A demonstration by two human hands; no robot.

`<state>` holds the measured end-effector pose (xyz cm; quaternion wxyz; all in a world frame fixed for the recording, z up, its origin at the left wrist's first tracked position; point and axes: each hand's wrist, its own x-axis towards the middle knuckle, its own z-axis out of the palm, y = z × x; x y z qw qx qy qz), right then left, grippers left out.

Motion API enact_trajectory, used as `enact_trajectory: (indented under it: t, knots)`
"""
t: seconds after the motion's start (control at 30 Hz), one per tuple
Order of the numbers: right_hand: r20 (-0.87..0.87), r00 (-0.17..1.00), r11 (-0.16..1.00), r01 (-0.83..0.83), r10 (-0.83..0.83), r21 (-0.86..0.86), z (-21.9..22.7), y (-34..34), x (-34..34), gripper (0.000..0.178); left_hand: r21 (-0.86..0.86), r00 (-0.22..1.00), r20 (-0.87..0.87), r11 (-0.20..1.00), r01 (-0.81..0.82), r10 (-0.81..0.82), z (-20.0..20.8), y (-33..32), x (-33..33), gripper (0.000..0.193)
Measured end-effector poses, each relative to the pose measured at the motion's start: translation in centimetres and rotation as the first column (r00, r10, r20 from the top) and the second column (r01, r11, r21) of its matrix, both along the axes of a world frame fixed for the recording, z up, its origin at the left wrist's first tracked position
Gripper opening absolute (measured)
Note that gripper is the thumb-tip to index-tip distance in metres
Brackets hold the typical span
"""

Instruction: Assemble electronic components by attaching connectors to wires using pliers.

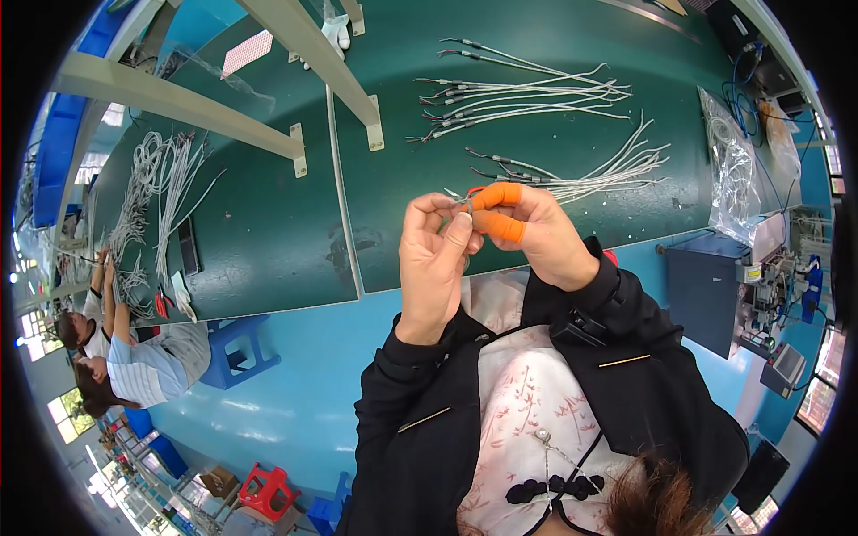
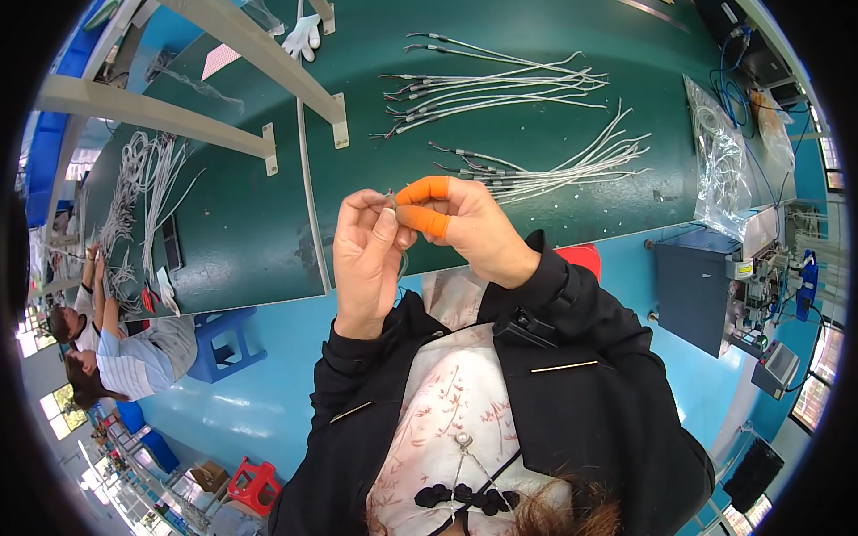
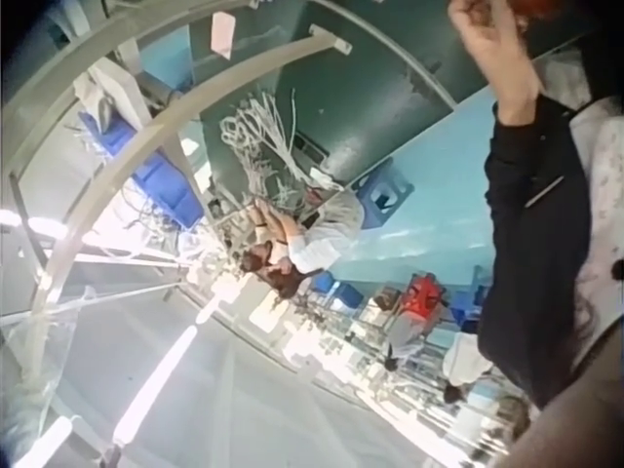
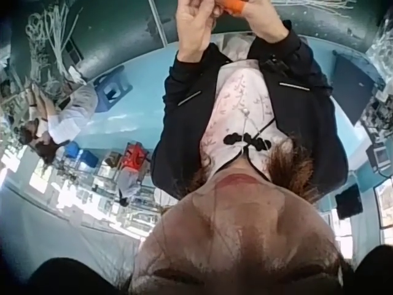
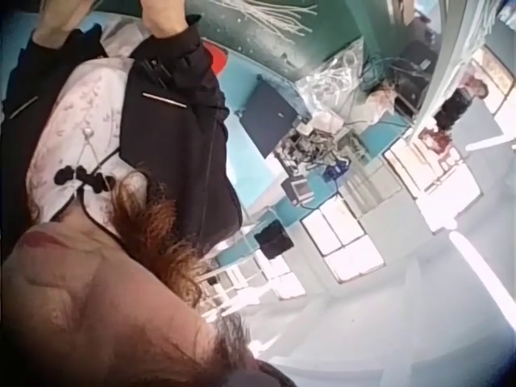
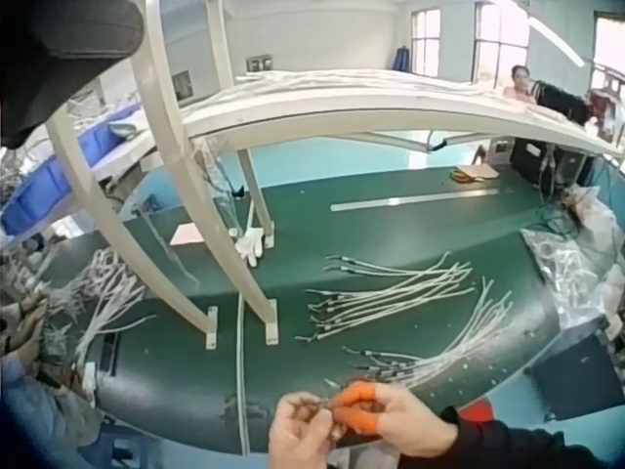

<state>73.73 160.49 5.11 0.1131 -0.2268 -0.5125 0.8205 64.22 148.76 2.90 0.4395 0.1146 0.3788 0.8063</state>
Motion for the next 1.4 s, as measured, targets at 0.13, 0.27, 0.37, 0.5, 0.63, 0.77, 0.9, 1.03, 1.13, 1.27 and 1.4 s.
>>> enact_trajectory:
  t: [0.13,0.27,0.37,0.5,0.63,0.77,0.9,1.03,1.13,1.27,1.4]
  knots:
    - [0.014,0.999,0.986,-0.035,0.038,-0.165,-0.1,0.5,0.1,0.018,-0.107,0.983,-0.181,0.993,-0.059,0.039,0.8,0.0,-0.3,0.023]
    - [-0.007,0.991,0.973,-0.133,0.134,-0.187,0.3,0.9,0.4,0.018,-0.14,0.711,-0.701,0.97,-0.201,0.046,1.6,-0.6,-2.0,0.025]
    - [-0.009,0.984,0.979,-0.18,0.18,-0.1,0.6,0.7,0.0,0.017,-0.187,0.576,-0.817,0.952,-0.241,-0.015,2.6,-0.9,-2.5,0.02]
    - [0.013,0.989,0.985,-0.146,0.145,0.092,1.4,-0.6,-0.4,0.014,-0.205,0.624,-0.781,0.937,-0.283,0.017,2.8,-1.2,-2.1,0.011]
    - [0.023,0.998,0.982,-0.059,0.056,0.181,0.8,-2.3,-0.3,0.017,-0.122,0.504,-0.848,0.865,-0.486,0.163,2.9,-1.6,-0.8,0.005]
    - [0.003,1.0,0.97,-0.029,0.029,0.24,0.1,-2.7,-0.3,0.017,-0.007,0.369,-0.899,0.833,-0.553,0.237,2.0,-1.1,-0.6,0.009]
    - [-0.017,0.999,0.99,-0.03,0.033,0.138,0.8,-2.5,-0.4,0.017,0.148,0.007,-0.981,0.779,-0.609,0.192,1.8,-1.7,-0.3,0.019]
    - [0.009,0.998,0.997,-0.07,0.069,0.031,1.0,-2.0,-0.8,0.017,0.23,-0.234,-0.966,0.787,-0.572,0.112,1.9,-1.9,-1.2,0.027]
    - [0.023,0.996,0.997,-0.083,0.083,-0.009,0.6,-2.0,-0.6,0.017,0.247,-0.293,-0.951,0.807,-0.537,0.097,2.1,-2.4,-1.2,0.029]
    - [-0.008,1.0,0.998,-0.005,0.005,-0.067,0.5,-1.9,-0.2,0.017,0.267,-0.337,-0.936,0.833,-0.485,0.104,2.2,-2.2,-1.6,0.029]
    - [0.042,0.996,0.995,0.078,-0.081,0.064,1.9,-2.9,-1.0,0.015,0.289,-0.325,-0.936,0.821,-0.492,0.135,1.5,-2.4,-1.5,0.029]
